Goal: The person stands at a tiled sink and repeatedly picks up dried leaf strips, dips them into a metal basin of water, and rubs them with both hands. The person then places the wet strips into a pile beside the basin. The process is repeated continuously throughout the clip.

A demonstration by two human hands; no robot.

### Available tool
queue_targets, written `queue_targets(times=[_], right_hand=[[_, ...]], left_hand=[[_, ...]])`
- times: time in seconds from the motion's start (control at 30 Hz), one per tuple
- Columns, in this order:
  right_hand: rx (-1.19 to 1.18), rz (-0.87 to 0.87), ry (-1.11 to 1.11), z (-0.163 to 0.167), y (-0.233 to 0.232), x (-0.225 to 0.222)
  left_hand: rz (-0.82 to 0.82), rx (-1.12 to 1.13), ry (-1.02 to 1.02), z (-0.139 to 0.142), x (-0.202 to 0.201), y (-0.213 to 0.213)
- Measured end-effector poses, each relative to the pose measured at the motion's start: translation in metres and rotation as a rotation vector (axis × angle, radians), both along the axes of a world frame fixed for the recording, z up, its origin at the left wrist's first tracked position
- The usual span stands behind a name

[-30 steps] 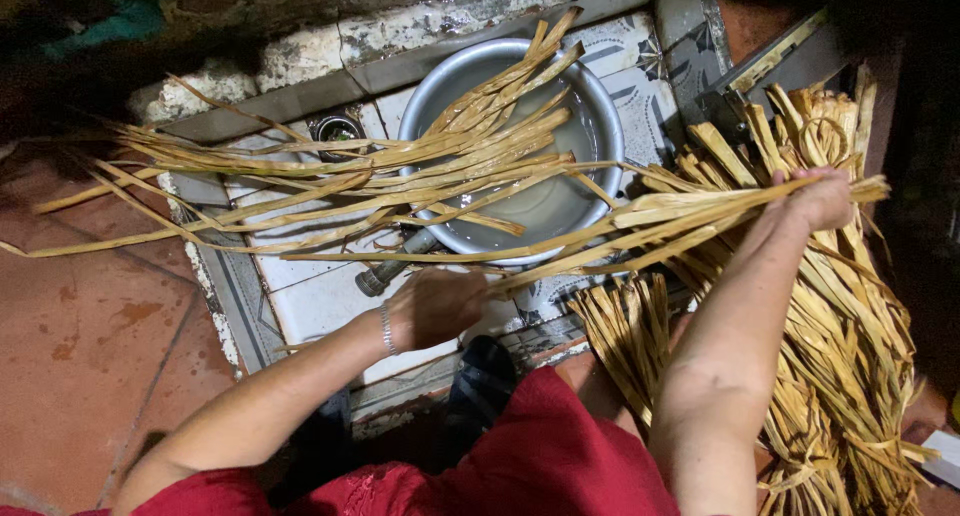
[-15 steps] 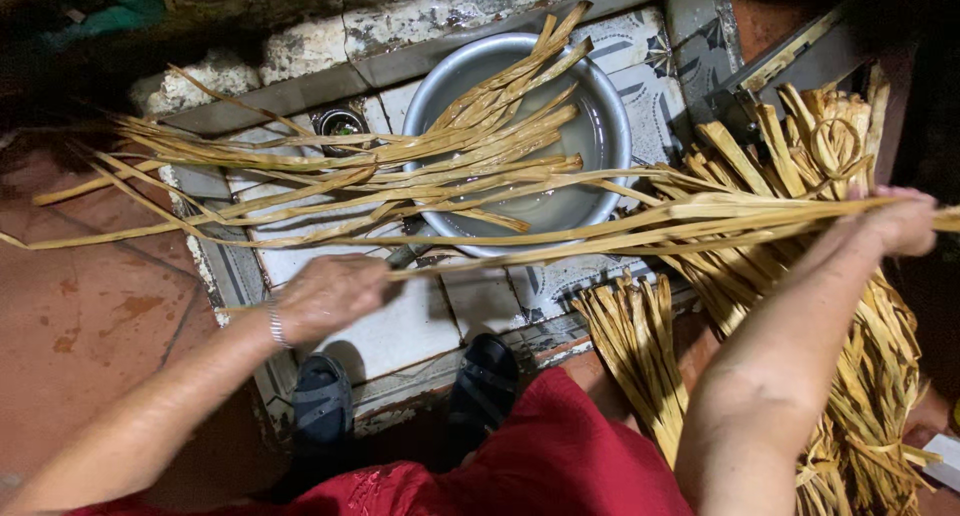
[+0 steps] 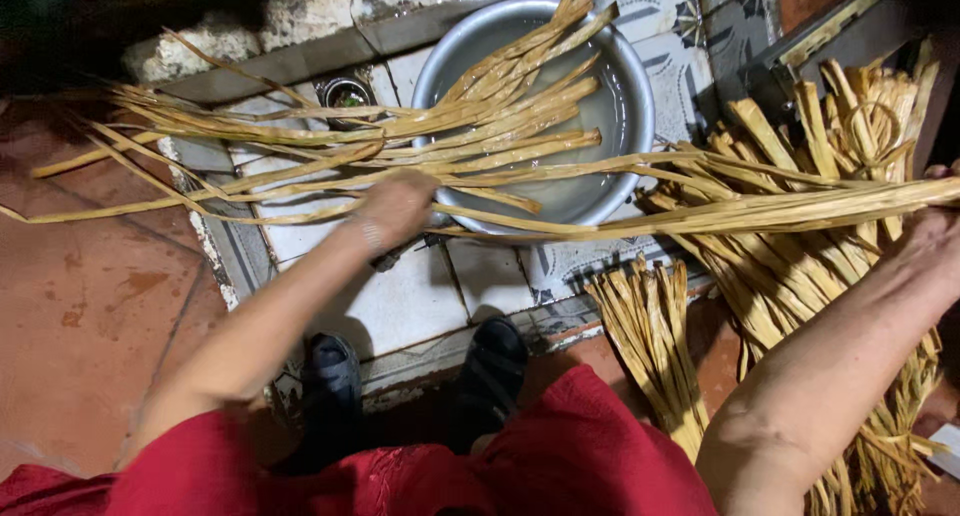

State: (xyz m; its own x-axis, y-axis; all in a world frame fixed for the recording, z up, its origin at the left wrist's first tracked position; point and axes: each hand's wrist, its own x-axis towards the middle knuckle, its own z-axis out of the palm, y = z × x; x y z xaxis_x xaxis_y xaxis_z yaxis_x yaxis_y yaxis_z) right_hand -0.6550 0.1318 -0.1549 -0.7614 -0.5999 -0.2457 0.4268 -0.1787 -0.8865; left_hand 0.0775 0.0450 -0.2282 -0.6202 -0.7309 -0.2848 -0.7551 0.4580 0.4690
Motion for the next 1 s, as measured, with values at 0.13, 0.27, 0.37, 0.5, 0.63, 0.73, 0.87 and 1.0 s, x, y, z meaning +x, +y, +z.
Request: queue_targets(times=[0.13, 0.27, 0.37, 0.5, 0.63, 0.73, 0.87, 1.0], right_hand=[[0.014, 0.028, 0.104, 0.026, -0.003, 0.066], [-0.062, 0.028, 0.251, 0.055, -0.027, 0.161], [-0.045, 0.086, 0.145, 0.064, -0.049, 0.216], [0.100, 0.218, 0.098, 0.056, -0.066, 0.273], [0.184, 0.442, 0.125, 0.055, -0.082, 0.325], [0.134, 0.585, 0.071, 0.058, -0.093, 0.355], [0.007, 0.657, 0.006, 0.058, -0.093, 0.372], [-0.080, 0.547, 0.059, 0.054, -0.090, 0.376]], left_hand=[[-0.265, 0.011, 0.233, -0.047, -0.083, 0.002], [-0.108, -0.153, 0.033, -0.074, -0.135, -0.002], [0.155, 0.163, -0.195, -0.071, -0.150, -0.008], [0.101, 0.098, 0.002, -0.047, -0.152, -0.025], [0.338, 0.354, 0.568, 0.011, -0.168, -0.054], [0.368, 0.520, 0.861, 0.055, -0.186, -0.057], [0.394, 0.498, 0.768, 0.086, -0.204, -0.054], [0.343, 0.322, 0.758, 0.089, -0.212, -0.055]])
